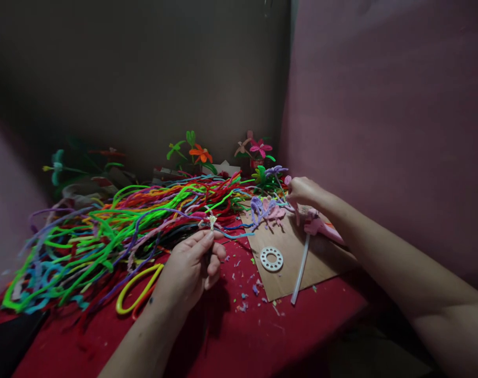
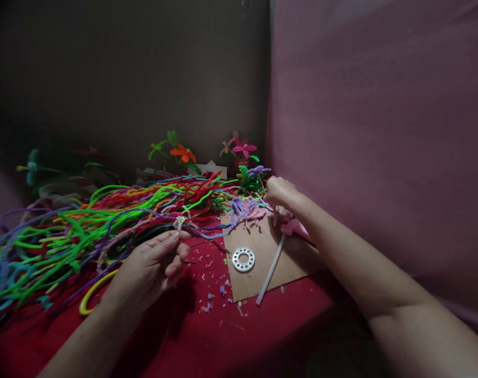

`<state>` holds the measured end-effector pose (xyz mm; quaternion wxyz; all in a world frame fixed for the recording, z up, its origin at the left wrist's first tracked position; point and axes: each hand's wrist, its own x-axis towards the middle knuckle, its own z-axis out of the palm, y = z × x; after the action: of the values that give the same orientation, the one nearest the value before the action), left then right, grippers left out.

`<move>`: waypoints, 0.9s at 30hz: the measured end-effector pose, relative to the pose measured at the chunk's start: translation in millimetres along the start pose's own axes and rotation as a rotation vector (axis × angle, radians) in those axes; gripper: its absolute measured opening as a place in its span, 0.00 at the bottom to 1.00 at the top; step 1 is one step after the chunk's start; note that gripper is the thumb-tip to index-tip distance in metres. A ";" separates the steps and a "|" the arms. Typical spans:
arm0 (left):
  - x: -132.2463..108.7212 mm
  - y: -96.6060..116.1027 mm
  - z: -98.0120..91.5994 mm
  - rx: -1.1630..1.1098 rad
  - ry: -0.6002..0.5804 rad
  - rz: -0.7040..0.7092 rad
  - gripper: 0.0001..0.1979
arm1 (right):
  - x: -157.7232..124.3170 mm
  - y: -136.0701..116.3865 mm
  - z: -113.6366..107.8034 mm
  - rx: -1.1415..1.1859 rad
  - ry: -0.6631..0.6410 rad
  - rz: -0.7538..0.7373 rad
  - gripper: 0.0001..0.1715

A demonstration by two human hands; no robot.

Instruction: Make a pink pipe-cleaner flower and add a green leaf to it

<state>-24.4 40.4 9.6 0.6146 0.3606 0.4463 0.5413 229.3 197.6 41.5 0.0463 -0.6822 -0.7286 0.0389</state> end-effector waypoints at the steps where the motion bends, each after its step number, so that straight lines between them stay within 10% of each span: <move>1: 0.2 -0.1 0.2 0.003 -0.001 0.003 0.08 | 0.2 0.2 -3.2 0.040 0.010 -0.013 0.12; 8: -3.7 1.9 2.5 0.136 0.038 0.029 0.11 | -21.3 -21.2 -3.6 0.395 0.037 -0.140 0.21; 16: -13.5 -1.6 4.7 0.942 0.030 0.550 0.10 | -75.4 -75.3 19.1 0.768 -0.080 -0.265 0.10; 27: -4.2 -15.6 -1.2 1.143 0.132 0.691 0.08 | -82.1 -81.3 33.0 1.339 -0.521 -0.325 0.01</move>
<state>-20.3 33.8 -4.7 0.0898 0.7175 0.5584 0.4066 150.2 110.5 17.3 0.2837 -0.3599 -0.6279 0.6290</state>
